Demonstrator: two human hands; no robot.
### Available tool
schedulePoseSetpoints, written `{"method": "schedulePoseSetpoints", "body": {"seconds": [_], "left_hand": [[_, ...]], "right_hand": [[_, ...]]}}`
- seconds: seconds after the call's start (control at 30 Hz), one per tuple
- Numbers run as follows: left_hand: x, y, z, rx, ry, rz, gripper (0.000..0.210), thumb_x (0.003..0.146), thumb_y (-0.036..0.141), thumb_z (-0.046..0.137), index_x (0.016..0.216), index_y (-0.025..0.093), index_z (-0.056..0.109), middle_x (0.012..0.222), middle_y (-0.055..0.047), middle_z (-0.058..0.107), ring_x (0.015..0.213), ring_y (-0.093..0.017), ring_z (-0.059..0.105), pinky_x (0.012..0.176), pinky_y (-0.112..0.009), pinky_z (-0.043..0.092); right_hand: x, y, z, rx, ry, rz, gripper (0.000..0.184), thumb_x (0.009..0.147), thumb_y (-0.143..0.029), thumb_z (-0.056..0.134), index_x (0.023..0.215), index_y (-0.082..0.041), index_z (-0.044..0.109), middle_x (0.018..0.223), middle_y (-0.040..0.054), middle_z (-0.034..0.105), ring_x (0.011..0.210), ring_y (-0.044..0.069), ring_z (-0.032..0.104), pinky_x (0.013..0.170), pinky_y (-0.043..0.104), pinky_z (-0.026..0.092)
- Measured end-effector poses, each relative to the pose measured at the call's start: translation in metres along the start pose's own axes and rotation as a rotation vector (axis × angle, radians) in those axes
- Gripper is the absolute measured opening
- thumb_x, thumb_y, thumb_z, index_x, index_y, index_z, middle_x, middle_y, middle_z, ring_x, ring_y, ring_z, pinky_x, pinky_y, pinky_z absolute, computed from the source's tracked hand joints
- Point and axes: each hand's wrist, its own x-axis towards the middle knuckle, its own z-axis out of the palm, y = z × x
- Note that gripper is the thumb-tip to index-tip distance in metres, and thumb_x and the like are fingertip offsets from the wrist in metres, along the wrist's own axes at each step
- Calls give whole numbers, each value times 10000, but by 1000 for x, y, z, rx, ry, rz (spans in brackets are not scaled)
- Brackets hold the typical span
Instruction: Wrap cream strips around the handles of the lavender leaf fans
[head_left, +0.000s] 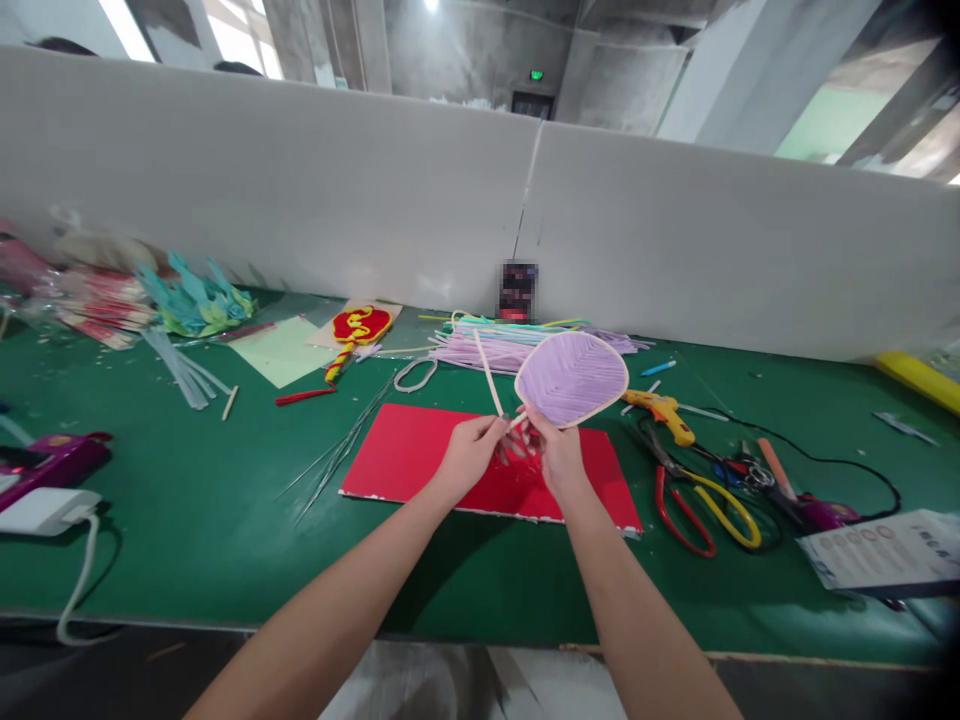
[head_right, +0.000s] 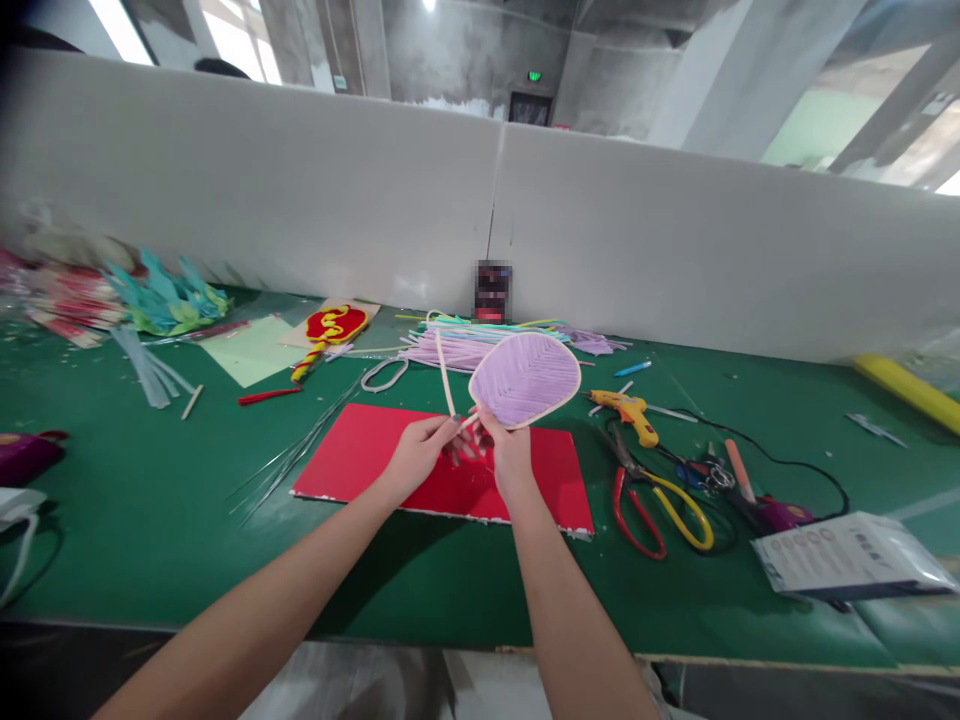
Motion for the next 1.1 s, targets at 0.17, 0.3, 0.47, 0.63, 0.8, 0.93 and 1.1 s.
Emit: {"method": "schedulePoseSetpoints", "body": {"seconds": [0.17, 0.3, 0.47, 0.63, 0.8, 0.93, 1.1], "left_hand": [[4, -1, -7, -367, -247, -201, 269, 751, 330, 513, 655, 96, 604, 539, -72, 648, 441, -123, 547, 497, -234, 421], [3, -2, -11, -550, -302, -282, 220, 745, 278, 523, 668, 91, 609, 520, -58, 629, 435, -110, 541, 472, -213, 400], [3, -5, -14, -687, -301, -381, 193, 743, 236, 520, 641, 96, 604, 473, -20, 569, 418, -87, 510, 467, -198, 388], [1, -4, -15, -663, -302, -298, 159, 737, 243, 571, 725, 96, 630, 532, -20, 591, 449, -82, 516, 472, -197, 383], [-1, -1, -9, -588, -268, -237, 154, 728, 269, 599, 711, 117, 619, 572, -17, 610, 461, -63, 499, 505, -195, 378], [1, 4, -10, -344, -176, -81, 218, 770, 331, 537, 745, 123, 599, 641, -43, 641, 532, -100, 543, 578, -226, 415], [-2, 7, -13, 352, 130, 197, 240, 839, 312, 418, 818, 173, 613, 738, -36, 662, 671, -140, 592, 668, -241, 422]], "right_hand": [[-1, -2, -3, 63, -72, 84, 165, 670, -327, 651, 687, -163, 643, 523, -40, 485, 443, 60, 414, 385, 195, 276], [-3, -4, -2, 88, -121, 97, 183, 682, -358, 644, 710, -178, 632, 545, -41, 478, 467, 67, 435, 396, 198, 272], [-5, -4, 0, 67, -184, 56, 199, 695, -387, 635, 723, -192, 605, 556, -37, 504, 467, 72, 438, 389, 197, 258], [-5, -4, -2, 79, -205, 90, 232, 682, -412, 645, 688, -188, 587, 558, -28, 522, 478, 76, 441, 411, 202, 307], [-6, -4, -2, 86, -182, 101, 271, 654, -442, 655, 734, -188, 604, 554, -25, 526, 468, 86, 445, 403, 213, 326], [-5, -3, 1, 55, -168, 104, 290, 663, -420, 651, 845, -196, 619, 583, -37, 512, 474, 74, 445, 396, 196, 319], [-4, -2, 5, -103, -80, 76, 286, 639, -422, 655, 815, -197, 637, 660, -20, 568, 472, 57, 453, 349, 167, 284]]}}
